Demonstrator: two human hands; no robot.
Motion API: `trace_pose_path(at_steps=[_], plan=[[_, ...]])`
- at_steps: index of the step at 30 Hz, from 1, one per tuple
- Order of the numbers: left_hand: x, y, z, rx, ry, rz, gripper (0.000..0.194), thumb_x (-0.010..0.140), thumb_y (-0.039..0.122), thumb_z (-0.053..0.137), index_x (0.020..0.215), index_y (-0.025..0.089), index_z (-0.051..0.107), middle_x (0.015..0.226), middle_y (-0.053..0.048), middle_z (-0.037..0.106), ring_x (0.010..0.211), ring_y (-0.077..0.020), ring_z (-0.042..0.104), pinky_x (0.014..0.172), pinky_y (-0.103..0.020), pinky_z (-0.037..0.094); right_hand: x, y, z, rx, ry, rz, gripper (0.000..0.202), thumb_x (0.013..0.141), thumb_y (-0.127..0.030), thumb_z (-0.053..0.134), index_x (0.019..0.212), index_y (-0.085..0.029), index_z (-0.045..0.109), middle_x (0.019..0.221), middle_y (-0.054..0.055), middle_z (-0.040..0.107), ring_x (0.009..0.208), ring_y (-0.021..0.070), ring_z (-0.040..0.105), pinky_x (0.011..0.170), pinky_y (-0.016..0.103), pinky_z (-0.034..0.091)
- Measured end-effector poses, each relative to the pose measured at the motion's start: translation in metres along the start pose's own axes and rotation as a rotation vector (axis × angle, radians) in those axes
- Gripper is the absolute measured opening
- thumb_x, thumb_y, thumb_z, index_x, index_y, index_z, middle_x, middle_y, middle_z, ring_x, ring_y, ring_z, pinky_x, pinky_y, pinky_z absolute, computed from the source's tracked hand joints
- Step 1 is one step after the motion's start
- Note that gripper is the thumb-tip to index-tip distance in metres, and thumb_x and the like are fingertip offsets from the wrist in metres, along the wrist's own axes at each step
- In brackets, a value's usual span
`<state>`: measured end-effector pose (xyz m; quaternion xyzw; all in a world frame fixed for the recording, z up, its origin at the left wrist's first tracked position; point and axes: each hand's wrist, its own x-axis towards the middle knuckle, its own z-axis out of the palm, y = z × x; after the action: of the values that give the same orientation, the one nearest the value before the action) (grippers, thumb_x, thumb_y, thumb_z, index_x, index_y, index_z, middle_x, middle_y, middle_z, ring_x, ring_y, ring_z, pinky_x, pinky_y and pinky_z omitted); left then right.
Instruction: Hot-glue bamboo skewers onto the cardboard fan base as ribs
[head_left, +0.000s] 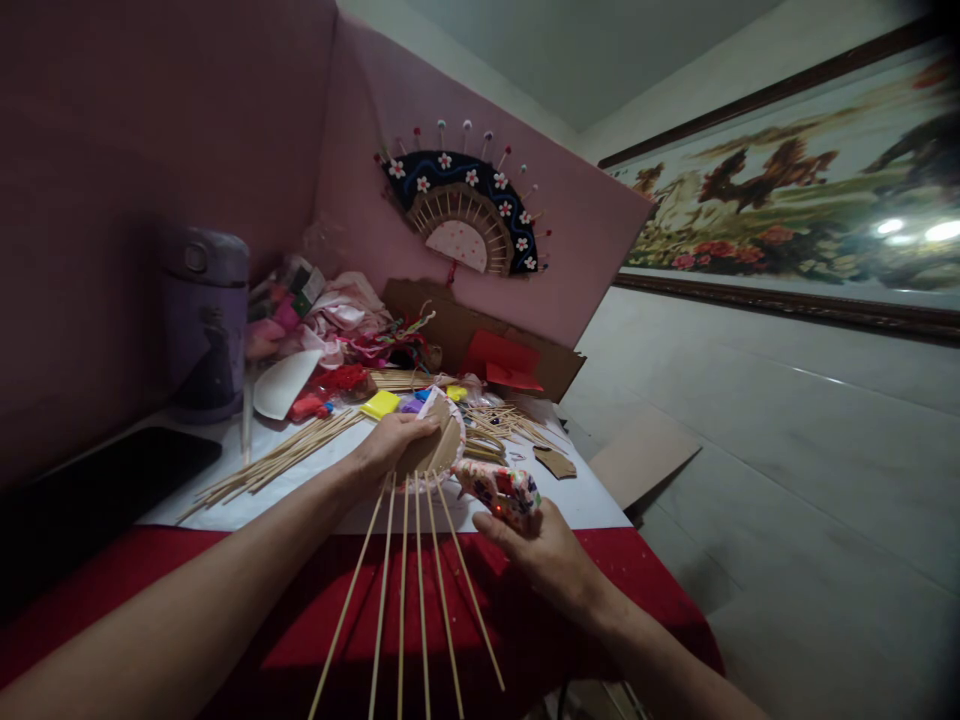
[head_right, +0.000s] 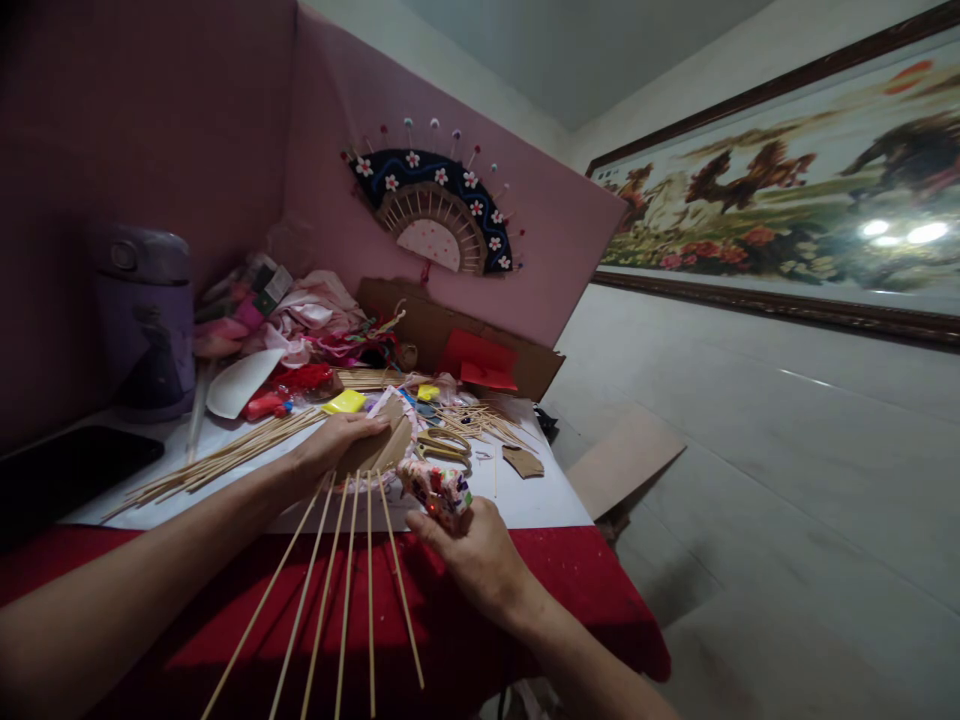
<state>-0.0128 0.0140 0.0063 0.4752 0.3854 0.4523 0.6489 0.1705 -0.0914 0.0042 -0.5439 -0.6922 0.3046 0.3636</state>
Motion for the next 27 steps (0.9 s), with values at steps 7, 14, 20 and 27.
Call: trace_pose_path(at_steps=[7, 14, 20, 27], plan=[[0.0003, -0.0011, -0.0006, 0.002, -0.002, -0.002, 0.024, 0.066, 0.032, 0.066, 0.071, 0.008, 0.066, 0.056, -0.008, 0.066, 0.046, -0.0141, 0.056, 0.045, -0.023, 0.036, -0.0011, -0.0018, 0.0029, 0.028, -0.006, -0.039, 0.033, 0.079, -0.044, 0.059, 0.093, -0.015, 0.068, 0.072, 0.002, 0.064, 0.068, 0.0164, 0.055, 0.063, 0.027, 0.044], [0.0003, -0.0002, 0.0002, -0.005, -0.015, -0.002, 0.023, 0.068, 0.030, 0.064, 0.072, 0.008, 0.065, 0.056, -0.007, 0.066, 0.045, -0.0135, 0.056, 0.045, -0.022, 0.037, -0.0012, -0.0016, 0.0032, -0.010, 0.012, 0.006, 0.036, 0.077, -0.046, 0.061, 0.089, -0.013, 0.067, 0.069, 0.001, 0.062, 0.063, 0.0145, 0.053, 0.060, 0.026, 0.042], [0.0039, -0.0021, -0.0014, 0.003, -0.022, -0.008, 0.020, 0.069, 0.030, 0.064, 0.070, 0.010, 0.065, 0.055, -0.006, 0.065, 0.045, -0.0134, 0.056, 0.045, -0.023, 0.037, -0.0013, 0.0005, 0.0045, -0.005, 0.027, -0.031, 0.034, 0.077, -0.046, 0.060, 0.088, -0.015, 0.068, 0.067, 0.002, 0.063, 0.066, 0.0172, 0.055, 0.063, 0.028, 0.044], [0.0033, -0.0023, -0.0017, 0.008, -0.003, 0.016, 0.023, 0.067, 0.030, 0.065, 0.074, 0.008, 0.066, 0.059, -0.007, 0.067, 0.047, -0.0133, 0.057, 0.045, -0.022, 0.037, -0.0025, -0.0011, 0.0031, -0.004, 0.004, -0.022, 0.033, 0.078, -0.045, 0.059, 0.090, -0.016, 0.067, 0.075, 0.003, 0.064, 0.070, 0.0174, 0.056, 0.066, 0.029, 0.045]])
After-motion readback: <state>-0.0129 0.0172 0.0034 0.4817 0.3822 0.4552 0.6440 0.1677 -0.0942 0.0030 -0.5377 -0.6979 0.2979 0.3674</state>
